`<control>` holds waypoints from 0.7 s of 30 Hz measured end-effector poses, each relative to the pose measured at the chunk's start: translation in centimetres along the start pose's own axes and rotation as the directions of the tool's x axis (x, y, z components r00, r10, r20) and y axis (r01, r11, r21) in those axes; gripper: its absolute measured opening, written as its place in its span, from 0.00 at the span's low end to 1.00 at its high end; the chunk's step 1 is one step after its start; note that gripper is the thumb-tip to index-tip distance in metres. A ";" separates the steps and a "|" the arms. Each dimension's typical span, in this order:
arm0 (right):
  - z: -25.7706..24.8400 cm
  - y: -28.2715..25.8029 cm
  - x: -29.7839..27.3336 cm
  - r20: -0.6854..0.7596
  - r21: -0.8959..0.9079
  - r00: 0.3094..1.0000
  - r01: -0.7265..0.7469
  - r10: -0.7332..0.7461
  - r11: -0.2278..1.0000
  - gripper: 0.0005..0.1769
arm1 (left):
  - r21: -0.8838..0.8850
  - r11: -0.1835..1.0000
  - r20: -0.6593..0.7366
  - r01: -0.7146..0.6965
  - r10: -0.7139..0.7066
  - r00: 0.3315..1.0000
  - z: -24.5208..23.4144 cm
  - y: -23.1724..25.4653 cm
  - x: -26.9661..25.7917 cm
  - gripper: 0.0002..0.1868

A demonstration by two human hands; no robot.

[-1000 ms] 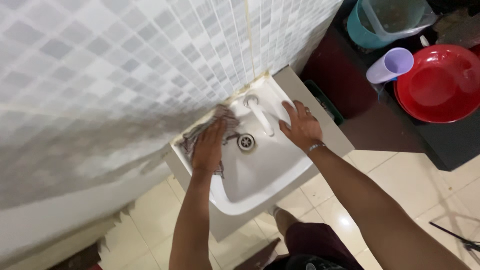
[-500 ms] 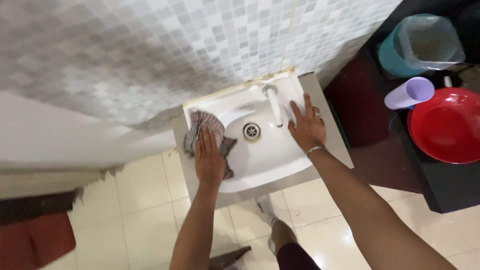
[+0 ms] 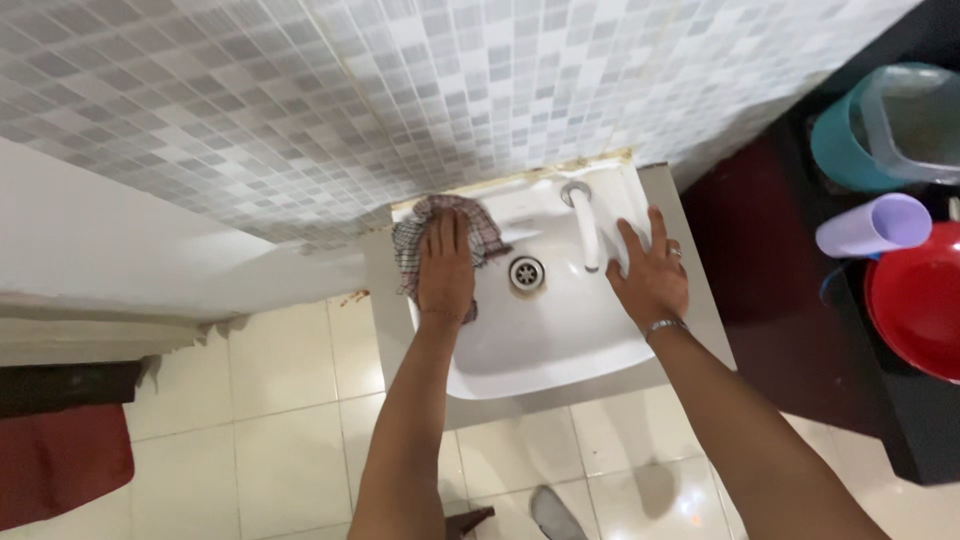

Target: The person wipes the interior, basin, and fixtures of a white sink using a patterned cloth by hand.

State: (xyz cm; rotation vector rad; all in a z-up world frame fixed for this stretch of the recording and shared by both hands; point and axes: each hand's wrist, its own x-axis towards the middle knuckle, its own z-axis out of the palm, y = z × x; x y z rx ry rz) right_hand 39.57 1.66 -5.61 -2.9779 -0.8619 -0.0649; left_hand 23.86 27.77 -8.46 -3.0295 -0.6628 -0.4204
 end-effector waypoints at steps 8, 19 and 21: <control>-1.5 -0.6 0.5 0.062 0.050 0.997 -0.059 0.056 0.997 0.37 | -0.245 0.963 -0.083 -0.110 0.092 0.992 -0.2 -1.4 2.0 0.30; -1.7 -0.5 0.5 0.054 0.069 0.998 -0.027 0.023 0.997 0.36 | -0.237 0.971 -0.043 -0.032 0.022 0.999 -1.7 -0.8 1.9 0.31; -1.8 -0.6 0.5 0.080 0.075 0.996 -0.036 0.030 0.996 0.36 | -0.194 0.981 -0.045 0.000 -0.009 0.999 -2.1 -0.5 1.3 0.32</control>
